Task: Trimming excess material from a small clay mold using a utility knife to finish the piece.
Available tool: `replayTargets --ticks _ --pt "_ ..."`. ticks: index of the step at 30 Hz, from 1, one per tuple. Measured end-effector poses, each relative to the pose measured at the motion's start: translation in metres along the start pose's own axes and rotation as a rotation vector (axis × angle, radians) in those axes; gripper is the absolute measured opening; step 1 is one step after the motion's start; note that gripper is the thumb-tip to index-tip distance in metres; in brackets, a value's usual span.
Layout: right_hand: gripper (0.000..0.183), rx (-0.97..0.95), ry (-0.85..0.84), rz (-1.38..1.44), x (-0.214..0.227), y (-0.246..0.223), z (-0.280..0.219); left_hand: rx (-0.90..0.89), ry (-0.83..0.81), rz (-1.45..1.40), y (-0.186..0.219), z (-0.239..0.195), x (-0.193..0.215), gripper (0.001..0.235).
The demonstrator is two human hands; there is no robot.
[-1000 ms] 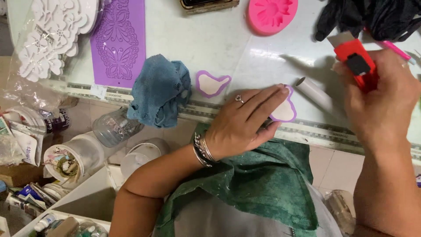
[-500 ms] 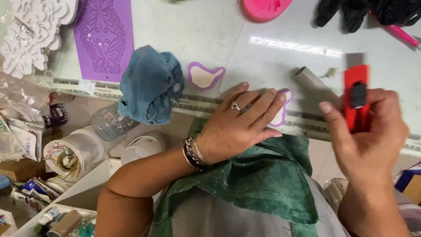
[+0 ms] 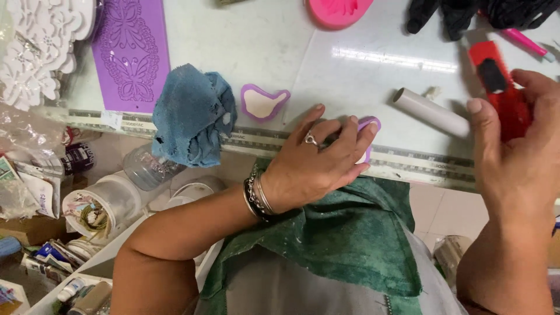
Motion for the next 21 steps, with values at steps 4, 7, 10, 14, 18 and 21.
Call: replayTargets --ticks 4,7,10,14,18,21 --pt "0.024 0.287 0.144 -0.141 0.004 -0.010 -0.007 0.036 0.004 -0.433 -0.007 -0.008 -0.006 0.075" --pt "0.024 0.407 0.199 -0.318 -0.008 -0.004 -0.016 0.001 0.039 -0.574 -0.012 -0.011 -0.001 0.071" --pt "0.019 0.452 0.211 -0.408 -0.014 0.004 -0.022 -0.017 -0.036 -0.589 -0.019 -0.012 0.007 0.064" --pt "0.015 0.476 0.284 -0.264 -0.026 0.001 -0.033 0.002 -0.074 -0.564 -0.022 -0.010 0.017 0.051" --pt "0.021 0.618 0.230 -0.033 -0.037 -0.025 -0.017 -0.055 -0.007 -0.527 -0.015 -0.014 0.002 0.067" --pt "0.025 0.645 0.326 -0.083 -0.034 -0.017 -0.017 -0.062 0.150 -0.417 -0.012 -0.008 0.013 0.020"
Point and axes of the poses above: each hand's wrist, its own z-axis towards the middle knuckle, its own x-axis out of the back of the hand, y = z × x, the point moved 2 cm from there along z, towards the middle knuckle, and after that the axes turned 13 degrees about -z, right-handed, at the moved point
